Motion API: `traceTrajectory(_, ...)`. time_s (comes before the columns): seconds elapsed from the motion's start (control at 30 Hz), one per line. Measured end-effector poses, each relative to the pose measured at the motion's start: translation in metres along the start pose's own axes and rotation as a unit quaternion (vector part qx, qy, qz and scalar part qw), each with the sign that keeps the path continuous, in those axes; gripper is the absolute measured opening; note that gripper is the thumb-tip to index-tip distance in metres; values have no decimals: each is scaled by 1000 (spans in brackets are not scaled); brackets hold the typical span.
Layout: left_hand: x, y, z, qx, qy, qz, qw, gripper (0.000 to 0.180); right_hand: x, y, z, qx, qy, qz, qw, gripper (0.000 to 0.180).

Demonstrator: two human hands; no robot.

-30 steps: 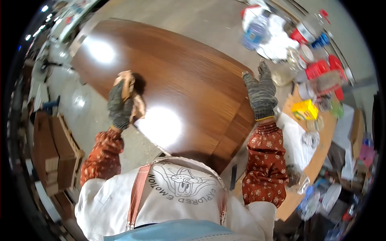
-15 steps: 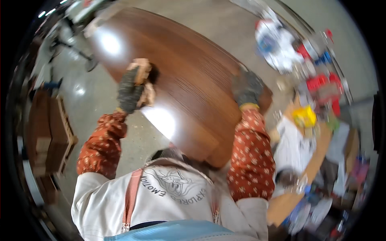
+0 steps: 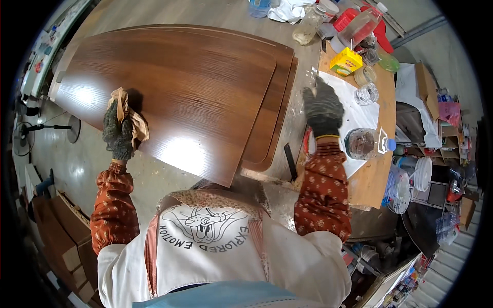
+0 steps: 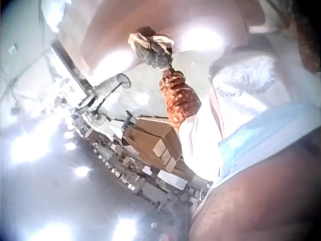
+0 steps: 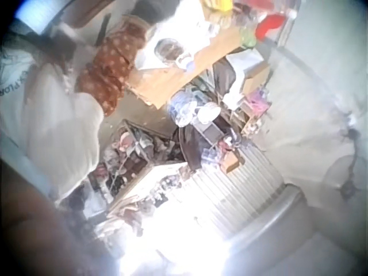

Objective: The person wipes a wood panel with a cloth, applies liquid from a glass bottle, and rubs the surface with a sanding block and the cloth.

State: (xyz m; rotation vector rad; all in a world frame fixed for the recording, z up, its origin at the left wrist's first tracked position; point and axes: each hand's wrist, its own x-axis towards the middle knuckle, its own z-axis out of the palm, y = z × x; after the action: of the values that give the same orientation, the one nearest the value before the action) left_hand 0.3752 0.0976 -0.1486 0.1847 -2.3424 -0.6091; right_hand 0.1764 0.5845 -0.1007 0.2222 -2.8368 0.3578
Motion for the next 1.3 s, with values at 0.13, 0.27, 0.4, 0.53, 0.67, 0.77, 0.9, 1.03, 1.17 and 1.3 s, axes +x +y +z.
traceTrajectory(0.13,6,18,-6,59,-45,7,997,45,5,-12,-9,-115,-186,133,967,53)
traceTrajectory(0.27,23,48,-9,183,-172,-7,968,41,7,-4,16,-112,-162,134,971,54)
traceTrajectory(0.4,31,67,-4,197,-202,30,959,43,7,21,25,6,-132,101,986,48)
traceTrajectory(0.53,28,62,0,188,-128,86,970,45,6,13,39,324,-7,66,944,48)
traceTrajectory(0.67,26,59,4,169,-85,76,979,47,24,-46,40,405,23,-59,912,50)
traceTrajectory(0.77,26,59,3,142,-83,59,985,46,52,-70,46,255,36,-99,961,50)
traceTrajectory(0.9,30,68,6,139,-104,60,983,44,71,-70,70,237,26,-116,964,43)
traceTrajectory(1.03,30,64,1,160,-124,85,976,44,41,-62,62,256,-8,-160,953,35)
traceTrajectory(1.17,28,65,6,148,-118,56,980,45,-65,-87,10,385,-99,-86,914,41)
traceTrajectory(1.3,25,66,1,142,-109,56,982,45,-132,-97,-19,301,-140,-203,921,30)
